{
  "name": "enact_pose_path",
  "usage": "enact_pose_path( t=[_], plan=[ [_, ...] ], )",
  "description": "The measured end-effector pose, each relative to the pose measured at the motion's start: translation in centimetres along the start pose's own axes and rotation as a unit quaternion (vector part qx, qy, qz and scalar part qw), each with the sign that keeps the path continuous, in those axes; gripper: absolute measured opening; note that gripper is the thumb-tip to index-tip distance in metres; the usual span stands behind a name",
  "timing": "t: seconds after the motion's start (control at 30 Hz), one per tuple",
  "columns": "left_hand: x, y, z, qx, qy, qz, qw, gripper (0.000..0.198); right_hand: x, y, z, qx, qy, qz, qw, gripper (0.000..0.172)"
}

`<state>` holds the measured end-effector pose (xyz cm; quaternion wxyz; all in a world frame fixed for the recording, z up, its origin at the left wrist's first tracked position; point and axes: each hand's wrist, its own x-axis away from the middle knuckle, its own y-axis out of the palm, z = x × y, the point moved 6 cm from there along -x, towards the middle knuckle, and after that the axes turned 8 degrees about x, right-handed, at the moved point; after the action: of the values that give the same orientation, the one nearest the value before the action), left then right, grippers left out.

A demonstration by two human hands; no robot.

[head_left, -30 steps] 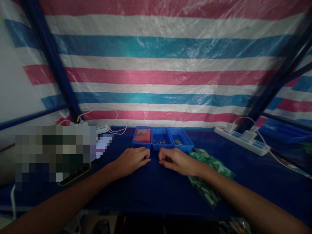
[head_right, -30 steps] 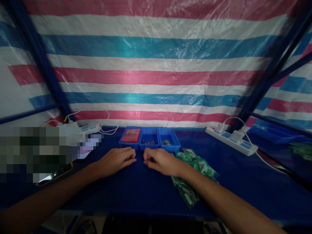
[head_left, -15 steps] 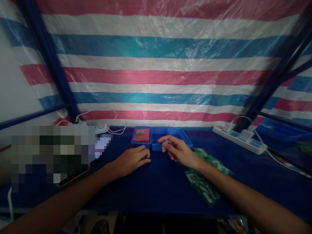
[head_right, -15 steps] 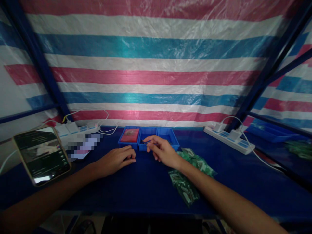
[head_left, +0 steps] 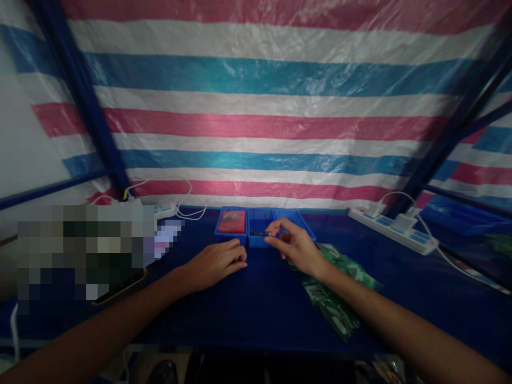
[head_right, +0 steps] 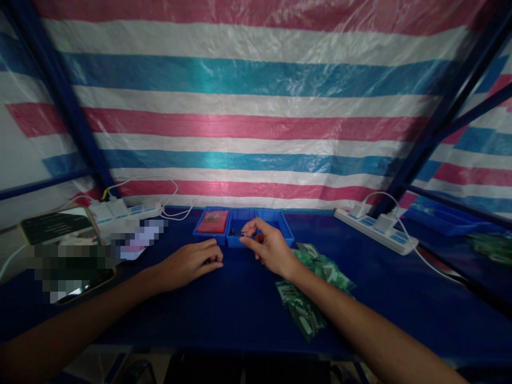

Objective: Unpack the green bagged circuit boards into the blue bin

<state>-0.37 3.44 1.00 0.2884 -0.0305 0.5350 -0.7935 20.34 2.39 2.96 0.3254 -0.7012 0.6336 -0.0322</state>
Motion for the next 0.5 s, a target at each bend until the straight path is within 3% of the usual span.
enact_pose_path(
  t=[0.17, 0.23, 0.4, 0.5],
  plan=[
    [0.0, 0.0, 0.0, -0.006, -0.004, 0.002, 1.0, 0.015, 0.2, -0.7, -1.9, 0.16, -0.124, 0.044, 0.978, 0.008],
    [0.0, 0.0, 0.0, -0.007, -0.003, 0.0, 1.0, 0.016, 0.2, -0.7, -2.1, 0.171, -0.136, 0.047, 0.975, 0.006],
    [0.0, -0.1, 0.2, -0.005, -0.007, -0.001, 1.0, 0.015, -0.1, -0.4, -0.4, 0.019, -0.01, 0.014, 1.0, 0.024],
    [0.0, -0.1, 0.2, -0.014, -0.01, 0.001, 1.0, 0.016, -0.2, -0.3, -0.1, -0.054, 0.021, 0.013, 0.998, 0.036]
  ],
)
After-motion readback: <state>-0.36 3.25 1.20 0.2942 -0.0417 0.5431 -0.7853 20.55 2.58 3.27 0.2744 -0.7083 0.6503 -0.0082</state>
